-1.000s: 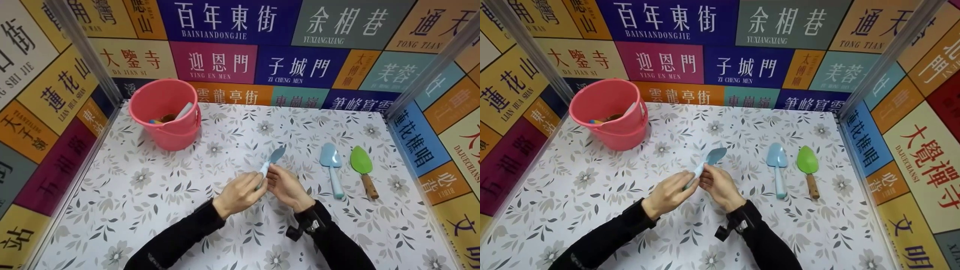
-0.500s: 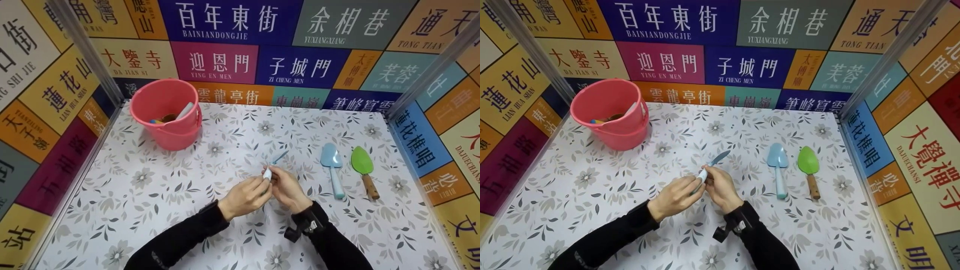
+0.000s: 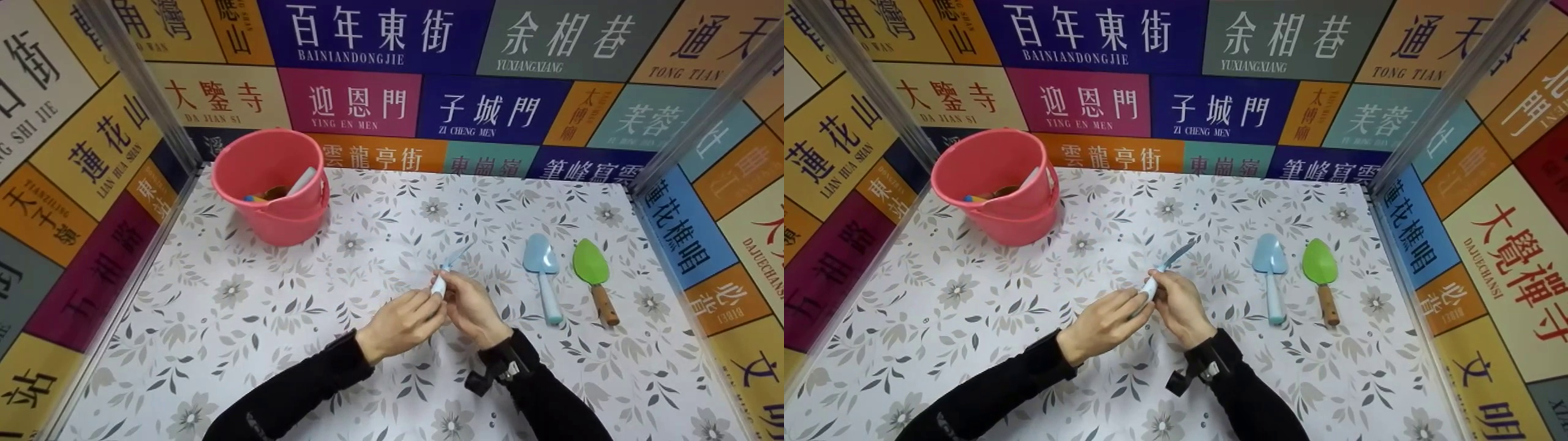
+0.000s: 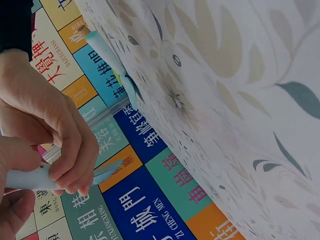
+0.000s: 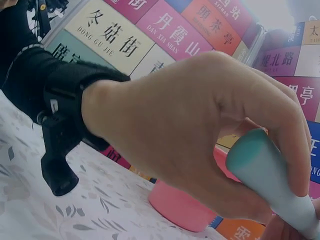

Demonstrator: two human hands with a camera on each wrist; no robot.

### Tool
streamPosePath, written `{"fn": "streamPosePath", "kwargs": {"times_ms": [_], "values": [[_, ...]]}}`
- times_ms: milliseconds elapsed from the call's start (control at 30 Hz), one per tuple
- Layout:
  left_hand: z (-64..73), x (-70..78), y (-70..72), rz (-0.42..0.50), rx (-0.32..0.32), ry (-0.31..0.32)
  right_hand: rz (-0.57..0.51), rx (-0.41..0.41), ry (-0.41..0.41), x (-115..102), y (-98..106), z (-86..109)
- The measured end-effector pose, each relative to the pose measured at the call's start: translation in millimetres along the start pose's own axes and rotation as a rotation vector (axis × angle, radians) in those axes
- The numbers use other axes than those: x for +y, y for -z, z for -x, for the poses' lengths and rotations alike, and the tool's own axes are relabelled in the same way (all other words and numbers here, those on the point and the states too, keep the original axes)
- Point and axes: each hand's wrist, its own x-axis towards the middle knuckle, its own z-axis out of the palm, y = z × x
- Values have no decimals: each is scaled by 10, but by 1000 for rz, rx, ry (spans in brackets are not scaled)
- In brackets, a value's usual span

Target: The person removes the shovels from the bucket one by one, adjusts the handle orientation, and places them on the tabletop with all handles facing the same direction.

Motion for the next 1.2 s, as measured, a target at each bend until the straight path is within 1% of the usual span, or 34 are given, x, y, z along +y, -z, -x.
{"fn": "streamPosePath", "kwargs": {"times_ms": [100, 167, 267, 333, 433, 500, 600, 700, 767, 900, 967, 1067, 1200], "values": [[1, 3, 41, 45, -31, 22, 34, 0, 34, -17, 35, 6], [1, -5, 86, 90, -52, 41, 65, 2, 54, -33, 68, 14], [10, -33, 165, 176, -91, 95, 145, 4, 79, -65, 132, 39], [26, -63, 213, 242, -111, 156, 201, 7, 85, -90, 178, 54], [84, -129, 279, 327, -132, 266, 285, 22, 100, -126, 249, 72], [154, -186, 318, 369, -137, 344, 333, 41, 120, -151, 300, 75], [303, -281, 368, 407, -143, 448, 487, 63, 149, -203, 405, 81], [475, -370, 416, 424, -151, 534, 652, 71, 182, -271, 531, 92], [592, -418, 447, 428, -157, 583, 736, 81, 198, -329, 622, 103], [815, -503, 506, 413, -172, 654, 833, 117, 215, -442, 786, 127], [917, -549, 532, 390, -179, 677, 883, 132, 223, -496, 856, 140], [1075, -630, 542, 340, -180, 709, 930, 137, 221, -570, 945, 162], [1257, -743, 537, 281, -185, 772, 986, 158, 222, -658, 1030, 184]]}}
